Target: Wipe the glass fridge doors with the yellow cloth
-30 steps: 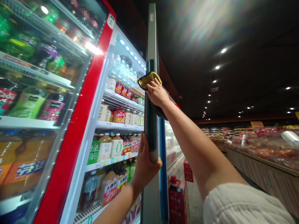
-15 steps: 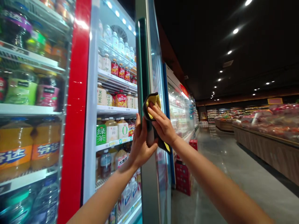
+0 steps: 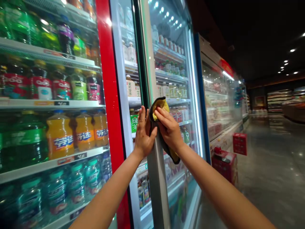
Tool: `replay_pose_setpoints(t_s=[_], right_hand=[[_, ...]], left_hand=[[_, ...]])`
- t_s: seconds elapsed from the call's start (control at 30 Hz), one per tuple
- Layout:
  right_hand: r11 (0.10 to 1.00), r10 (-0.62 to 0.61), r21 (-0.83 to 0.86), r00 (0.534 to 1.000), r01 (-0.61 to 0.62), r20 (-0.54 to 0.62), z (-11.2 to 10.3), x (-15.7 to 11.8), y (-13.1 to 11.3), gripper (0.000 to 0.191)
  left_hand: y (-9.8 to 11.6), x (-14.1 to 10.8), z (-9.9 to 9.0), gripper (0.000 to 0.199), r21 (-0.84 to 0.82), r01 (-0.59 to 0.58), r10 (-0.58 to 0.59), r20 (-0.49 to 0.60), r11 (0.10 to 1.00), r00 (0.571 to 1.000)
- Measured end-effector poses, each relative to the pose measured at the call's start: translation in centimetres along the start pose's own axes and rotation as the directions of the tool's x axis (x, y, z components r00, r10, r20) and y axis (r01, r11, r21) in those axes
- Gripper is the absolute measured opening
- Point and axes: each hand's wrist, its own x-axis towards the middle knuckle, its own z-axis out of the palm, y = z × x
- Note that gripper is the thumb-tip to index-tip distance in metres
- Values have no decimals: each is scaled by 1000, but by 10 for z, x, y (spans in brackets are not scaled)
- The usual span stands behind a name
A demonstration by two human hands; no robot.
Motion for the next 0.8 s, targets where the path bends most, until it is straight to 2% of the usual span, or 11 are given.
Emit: replay_pose_setpoints(t_s=[0.17, 0.27, 0.4, 0.5, 0.63, 0.8], right_hand=[[999, 20, 48, 1000, -21, 16, 47, -38, 13, 45], [997, 65, 43, 998, -66, 25, 79, -55, 22, 46], [986, 162, 17, 984, -163, 81, 122, -72, 34, 46], [965, 259, 20, 961, -262, 102, 148, -85, 41, 48], [896, 440, 60, 898, -441, 32, 167, -104, 46, 45], [825, 563, 30, 819, -564, -109, 169, -110, 57, 42]], left_hand=[[-42, -22, -20, 77, 179, 57, -74, 88, 982, 993], [-64, -34, -32, 78, 343, 67, -125, 148, 937, 981], [-85, -46, -45, 82, 553, 52, -242, 278, 832, 929], [-99, -54, -52, 76, 624, 12, -304, 365, 782, 880], [-119, -64, -61, 67, 612, -3, -326, 425, 790, 844], [-133, -71, -68, 61, 535, 11, -294, 446, 845, 845]])
